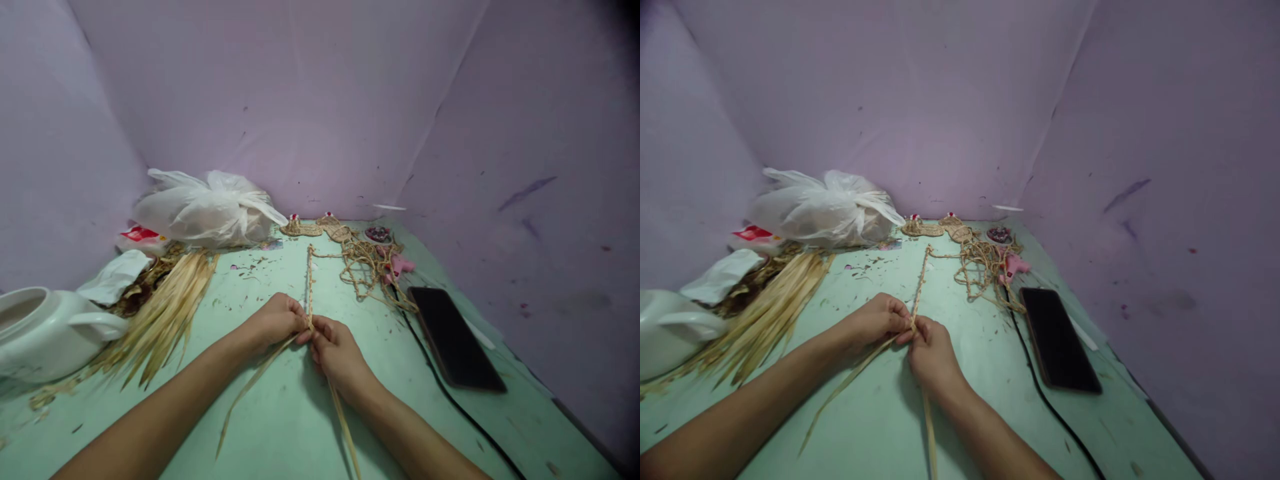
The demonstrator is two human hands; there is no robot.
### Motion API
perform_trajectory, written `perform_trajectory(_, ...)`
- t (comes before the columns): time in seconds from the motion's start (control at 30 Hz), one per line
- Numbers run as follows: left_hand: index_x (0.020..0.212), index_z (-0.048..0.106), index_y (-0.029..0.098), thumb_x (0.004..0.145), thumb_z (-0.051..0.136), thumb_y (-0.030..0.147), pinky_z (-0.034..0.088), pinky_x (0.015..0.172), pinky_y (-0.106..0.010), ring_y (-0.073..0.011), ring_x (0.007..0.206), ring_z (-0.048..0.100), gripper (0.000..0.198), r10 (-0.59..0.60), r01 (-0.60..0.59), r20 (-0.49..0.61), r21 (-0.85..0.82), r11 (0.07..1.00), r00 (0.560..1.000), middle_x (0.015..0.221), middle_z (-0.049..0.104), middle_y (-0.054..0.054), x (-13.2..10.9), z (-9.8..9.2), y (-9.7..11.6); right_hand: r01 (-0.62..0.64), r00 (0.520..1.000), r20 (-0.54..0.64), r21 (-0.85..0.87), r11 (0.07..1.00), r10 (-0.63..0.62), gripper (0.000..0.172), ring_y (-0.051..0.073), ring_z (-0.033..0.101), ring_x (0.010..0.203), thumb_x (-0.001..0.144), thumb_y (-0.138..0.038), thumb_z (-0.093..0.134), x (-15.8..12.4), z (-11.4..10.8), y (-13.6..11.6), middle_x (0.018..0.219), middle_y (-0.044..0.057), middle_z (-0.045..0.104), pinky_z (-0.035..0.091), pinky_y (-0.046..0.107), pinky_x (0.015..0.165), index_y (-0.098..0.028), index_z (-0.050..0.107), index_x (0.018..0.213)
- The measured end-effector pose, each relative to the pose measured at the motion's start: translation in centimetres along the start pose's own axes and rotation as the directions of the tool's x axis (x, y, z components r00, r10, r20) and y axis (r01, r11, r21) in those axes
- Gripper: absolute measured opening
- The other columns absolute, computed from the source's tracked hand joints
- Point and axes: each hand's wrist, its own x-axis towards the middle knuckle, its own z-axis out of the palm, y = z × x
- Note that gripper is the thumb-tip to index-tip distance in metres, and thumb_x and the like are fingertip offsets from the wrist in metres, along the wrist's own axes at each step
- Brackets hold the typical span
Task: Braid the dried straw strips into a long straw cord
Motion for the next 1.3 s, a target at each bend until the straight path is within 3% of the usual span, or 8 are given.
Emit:
perform_trajectory(0.23, 0.044, 0.047, 0.014, 0.052, 0.047, 0.015, 0.016, 0.038, -0.021, -0.0050, 0.035, 0.026, 0.009, 0.003, -0.003, -0.004, -0.020, 1.000, 1.000, 0.033, 0.039, 0.003, 0.2, -0.1, -0.4, -0.069, 0.997, 0.020, -0.025, 0.997, 0.069, 0.024, 0.008, 0.038, 0.038, 0.063, -0.011, 0.041, -0.3, 0.5, 0.1, 0.043, -0.005, 0.045, 0.032, 0.019, 0.043, -0.014, 0.058, 0.080)
perform_trajectory(0.4, 0.052, 0.051, 0.013, 0.053, 0.049, 0.017, 0.015, 0.038, -0.020, -0.0046, 0.036, 0.025, 0.004, -0.005, 0.005, -0.015, 0.001, 1.000, 1.000, 0.037, 0.038, 0.005, 0.2, -0.7, -0.2, -0.206, 0.978, 0.007, -0.107, 0.973, 0.208, 0.035, 0.008, 0.046, 0.039, 0.069, -0.020, 0.044, -0.2, -0.7, -0.8, 0.072, 0.003, 0.060, 0.033, 0.020, 0.038, -0.015, 0.052, 0.103)
perform_trajectory(0.47, 0.054, 0.051, 0.014, 0.055, 0.051, 0.019, 0.014, 0.037, -0.021, -0.0046, 0.034, 0.023, 0.005, -0.038, 0.039, -0.064, 0.012, 0.999, 0.997, 0.036, 0.034, 0.006, 0.0, -1.0, 0.2, -0.175, 0.984, -0.081, -0.239, 0.955, 0.160, 0.028, 0.010, 0.051, 0.047, 0.072, -0.028, 0.046, -0.2, -2.3, -1.3, 0.074, 0.005, 0.062, 0.037, 0.022, 0.044, -0.015, 0.055, 0.096)
perform_trajectory(0.53, 0.052, 0.049, 0.015, 0.055, 0.053, 0.021, 0.014, 0.037, -0.021, -0.0045, 0.034, 0.022, 0.008, -0.064, 0.067, -0.090, 0.035, 0.997, 0.994, 0.035, 0.032, 0.007, -0.1, -1.1, 0.4, -0.084, 0.985, -0.170, -0.423, 0.902, 0.013, 0.023, 0.012, 0.053, 0.057, 0.074, -0.034, 0.045, -0.5, -4.2, -1.6, 0.071, 0.005, 0.061, 0.038, 0.022, 0.051, -0.016, 0.059, 0.078)
perform_trajectory(0.63, 0.050, 0.047, 0.015, 0.056, 0.053, 0.021, 0.015, 0.038, -0.021, -0.0047, 0.035, 0.023, 0.011, -0.042, 0.047, -0.071, 0.066, 0.997, 0.997, 0.036, 0.032, 0.006, -0.1, -1.0, 0.2, -0.045, 0.974, -0.208, -0.565, 0.824, -0.089, 0.026, 0.013, 0.050, 0.056, 0.075, -0.038, 0.044, -2.1, -6.4, -1.3, 0.062, 0.003, 0.058, 0.035, 0.023, 0.051, -0.017, 0.056, 0.067)
perform_trajectory(0.8, 0.050, 0.047, 0.015, 0.057, 0.052, 0.020, 0.013, 0.039, -0.021, -0.0048, 0.036, 0.023, 0.009, -0.034, 0.041, -0.064, 0.101, 0.994, 0.997, 0.036, 0.032, 0.007, 0.3, -0.3, -0.6, -0.069, 0.995, -0.104, -0.648, 0.759, 0.002, 0.024, 0.012, 0.046, 0.052, 0.069, -0.041, 0.054, -6.2, -6.9, 0.2, 0.057, 0.001, 0.056, 0.032, 0.023, 0.050, -0.017, 0.055, 0.066)
perform_trajectory(0.9, 0.049, 0.046, 0.015, 0.057, 0.051, 0.019, 0.013, 0.038, -0.021, -0.0045, 0.035, 0.021, 0.010, -0.032, 0.037, -0.049, 0.108, 0.993, 0.998, 0.036, 0.030, 0.007, 0.4, -0.3, -0.7, -0.015, 0.997, -0.062, -0.729, 0.684, -0.044, 0.021, 0.013, 0.049, 0.058, 0.065, -0.039, 0.059, -7.8, -6.5, 0.4, 0.065, 0.001, 0.059, 0.033, 0.023, 0.053, -0.018, 0.057, 0.072)
perform_trajectory(1.3, 0.049, 0.047, 0.015, 0.057, 0.053, 0.022, 0.011, 0.039, -0.022, -0.0050, 0.036, 0.021, 0.012, -0.041, 0.042, -0.012, 0.093, 0.995, 0.999, 0.037, 0.032, 0.006, 0.6, -0.5, -1.1, 0.064, 0.997, 0.072, -0.840, 0.539, -0.006, 0.018, 0.010, 0.043, 0.050, 0.073, -0.030, 0.047, -7.9, -6.6, 0.1, 0.053, -0.002, 0.054, 0.026, 0.022, 0.049, -0.019, 0.056, 0.062)
